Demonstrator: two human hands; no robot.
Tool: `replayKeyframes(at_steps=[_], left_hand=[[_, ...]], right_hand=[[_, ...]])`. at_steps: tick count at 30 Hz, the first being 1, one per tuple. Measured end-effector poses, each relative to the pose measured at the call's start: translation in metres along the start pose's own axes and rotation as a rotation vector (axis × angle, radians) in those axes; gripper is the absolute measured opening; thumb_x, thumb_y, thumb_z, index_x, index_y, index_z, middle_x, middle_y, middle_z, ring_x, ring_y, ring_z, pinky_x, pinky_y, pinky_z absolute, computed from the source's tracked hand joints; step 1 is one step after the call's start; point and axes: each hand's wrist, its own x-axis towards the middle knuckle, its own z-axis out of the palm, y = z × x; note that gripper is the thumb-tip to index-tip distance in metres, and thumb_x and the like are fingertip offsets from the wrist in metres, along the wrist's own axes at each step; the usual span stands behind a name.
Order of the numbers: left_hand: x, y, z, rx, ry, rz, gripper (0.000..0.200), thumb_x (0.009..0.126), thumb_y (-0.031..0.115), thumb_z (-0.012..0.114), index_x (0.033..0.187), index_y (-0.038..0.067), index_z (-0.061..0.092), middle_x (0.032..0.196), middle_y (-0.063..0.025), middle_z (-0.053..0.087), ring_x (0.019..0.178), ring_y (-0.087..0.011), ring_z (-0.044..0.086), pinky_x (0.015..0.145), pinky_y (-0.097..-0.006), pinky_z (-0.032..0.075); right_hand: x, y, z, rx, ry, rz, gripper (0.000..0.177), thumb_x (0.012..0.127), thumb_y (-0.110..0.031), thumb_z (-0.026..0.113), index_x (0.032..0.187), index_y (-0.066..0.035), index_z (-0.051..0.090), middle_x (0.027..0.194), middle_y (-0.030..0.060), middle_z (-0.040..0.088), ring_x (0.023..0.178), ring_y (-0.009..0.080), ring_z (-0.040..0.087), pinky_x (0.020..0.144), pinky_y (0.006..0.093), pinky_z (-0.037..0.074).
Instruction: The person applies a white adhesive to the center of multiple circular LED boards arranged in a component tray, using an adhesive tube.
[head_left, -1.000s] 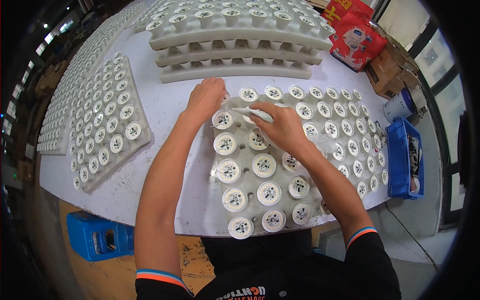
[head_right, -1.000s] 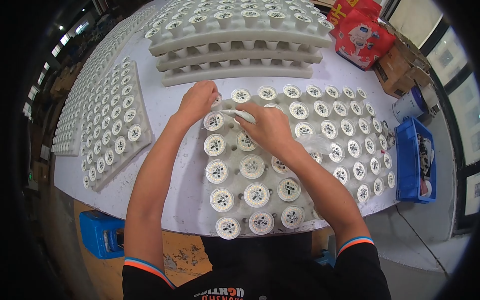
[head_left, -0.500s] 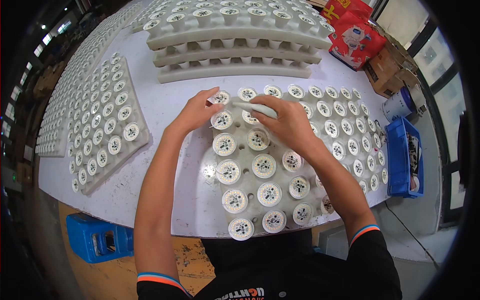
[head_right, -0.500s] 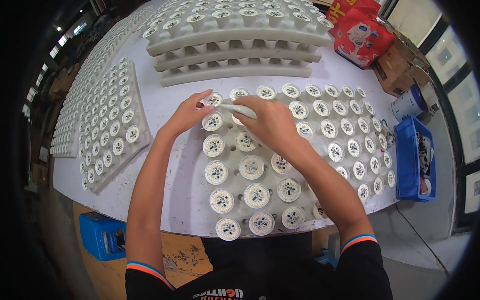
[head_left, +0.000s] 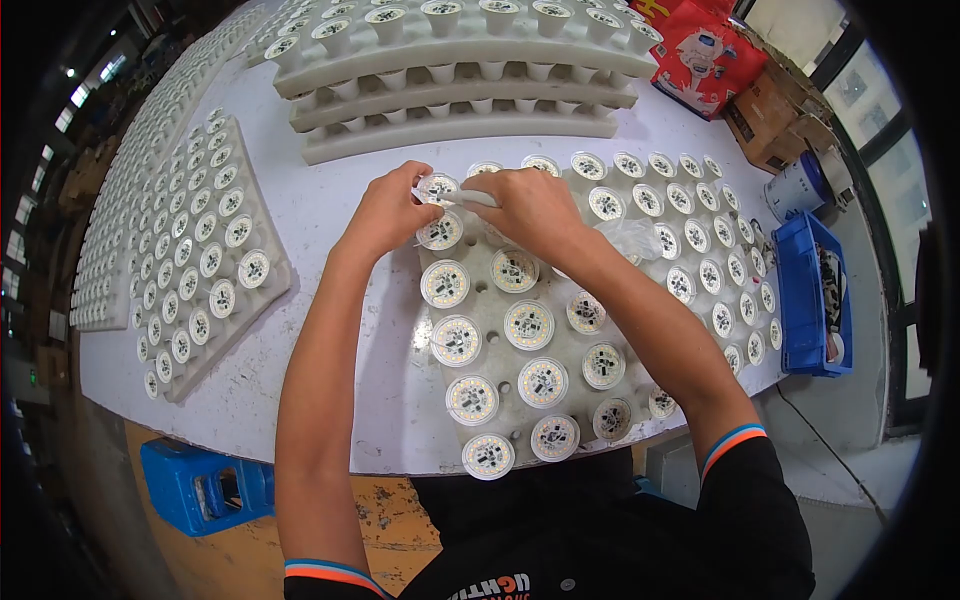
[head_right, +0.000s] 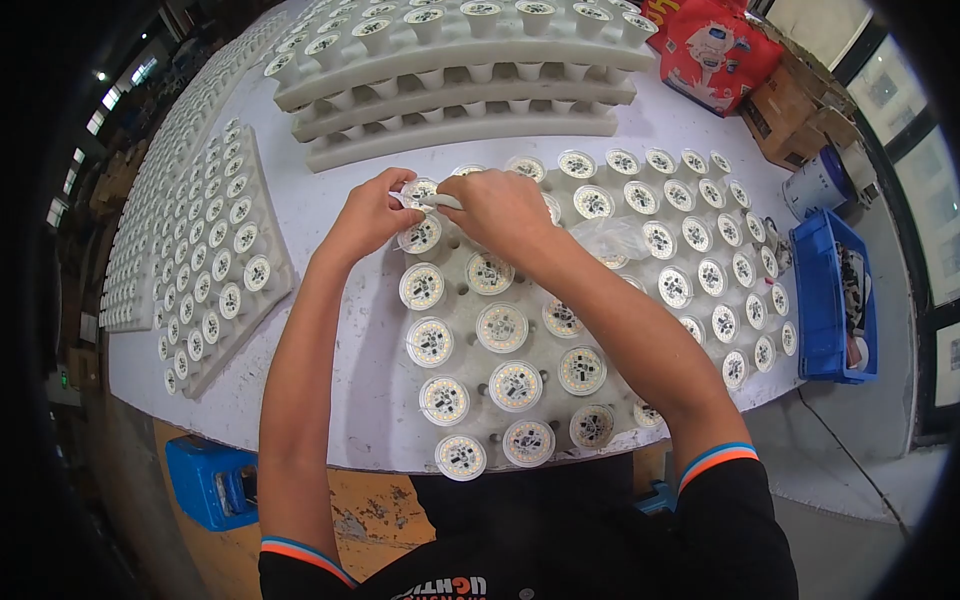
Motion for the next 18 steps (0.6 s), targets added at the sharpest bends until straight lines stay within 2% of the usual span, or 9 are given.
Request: replayKeyframes(at_steps=[3, 18], left_hand=[[-0.0015, 0.0039, -0.0002, 0.004, 0.034, -0.001, 0.059, 0.070, 0.015, 0.079, 0.122, -0.001, 0.058, 0.102, -0.0199, 0.069, 0.088, -0.0284, 0.069, 0.081, -0.0381, 0.054], [-0.0026, 0.0077, 0.0023, 0.056, 0.069, 0.016, 0.057, 0.069, 0.014, 0.080, 0.119, -0.002, 0.060, 0.098, -0.0196, 0.070, 0.089, -0.0299, 0.069, 0.082, -0.0387, 0.052]], right_hand=[[0.0027, 0.0007, 0.0049, -0.015, 0.013, -0.016, 0.028, 0.083, -0.027, 0.069, 0.110, -0.018, 0.072, 0.088, 0.0107, 0.072, 0.080, 0.0314, 0.069, 0.072, 0.0441, 0.053], [0.0090, -0.0020, 0.0086, -0.040, -0.022, 0.013, 0.026, 0.084, -0.030, 0.067, 0.105, -0.016, 0.074, 0.086, 0.0115, 0.073, 0.079, 0.0312, 0.069, 0.072, 0.0434, 0.053]])
